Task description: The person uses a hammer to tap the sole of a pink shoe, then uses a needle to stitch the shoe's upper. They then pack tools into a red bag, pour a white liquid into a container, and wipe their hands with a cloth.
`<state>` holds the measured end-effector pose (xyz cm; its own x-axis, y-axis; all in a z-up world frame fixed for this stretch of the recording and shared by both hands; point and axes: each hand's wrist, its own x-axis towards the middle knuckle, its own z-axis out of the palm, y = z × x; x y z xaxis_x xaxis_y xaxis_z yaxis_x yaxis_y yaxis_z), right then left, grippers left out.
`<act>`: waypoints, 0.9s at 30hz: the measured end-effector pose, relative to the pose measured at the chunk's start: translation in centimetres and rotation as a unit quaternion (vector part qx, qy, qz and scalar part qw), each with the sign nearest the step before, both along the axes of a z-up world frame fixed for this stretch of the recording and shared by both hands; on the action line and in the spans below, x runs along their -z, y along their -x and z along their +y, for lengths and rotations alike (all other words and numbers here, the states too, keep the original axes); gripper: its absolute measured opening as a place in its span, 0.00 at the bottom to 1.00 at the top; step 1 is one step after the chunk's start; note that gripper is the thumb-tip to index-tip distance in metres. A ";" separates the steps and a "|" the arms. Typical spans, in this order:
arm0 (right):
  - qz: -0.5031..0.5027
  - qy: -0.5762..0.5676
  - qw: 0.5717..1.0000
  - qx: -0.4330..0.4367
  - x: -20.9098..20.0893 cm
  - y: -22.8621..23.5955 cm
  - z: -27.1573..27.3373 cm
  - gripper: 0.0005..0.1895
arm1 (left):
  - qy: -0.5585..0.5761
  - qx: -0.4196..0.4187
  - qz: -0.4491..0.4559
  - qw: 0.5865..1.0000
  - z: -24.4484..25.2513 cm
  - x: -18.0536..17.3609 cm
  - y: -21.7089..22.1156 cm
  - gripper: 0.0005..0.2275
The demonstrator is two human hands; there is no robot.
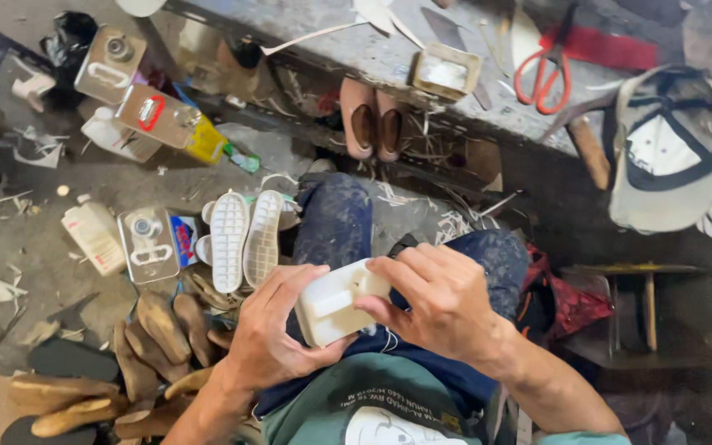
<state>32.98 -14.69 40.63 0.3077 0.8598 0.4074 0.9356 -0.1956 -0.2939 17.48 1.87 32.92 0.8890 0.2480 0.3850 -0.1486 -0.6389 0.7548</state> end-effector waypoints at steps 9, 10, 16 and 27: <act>0.090 -0.020 0.993 -0.079 2.8 -1.5 -4.7 0.21 | 0.134 0.018 0.073 0.988 -4.3 6.5 0.7 0.35; 0.093 -0.018 0.993 -0.076 2.6 -1.8 -5.1 0.21 | 0.137 0.021 0.077 0.987 -4.0 6.0 0.4 0.35; 0.079 0.008 0.967 -0.242 0.4 -5.5 -6.9 0.18 | 0.184 0.140 0.122 0.965 -2.1 3.2 -2.8 0.32; 0.114 0.020 0.989 -0.097 -0.4 -9.7 -8.6 0.10 | 0.011 0.133 0.064 0.989 -2.3 3.5 -9.7 0.35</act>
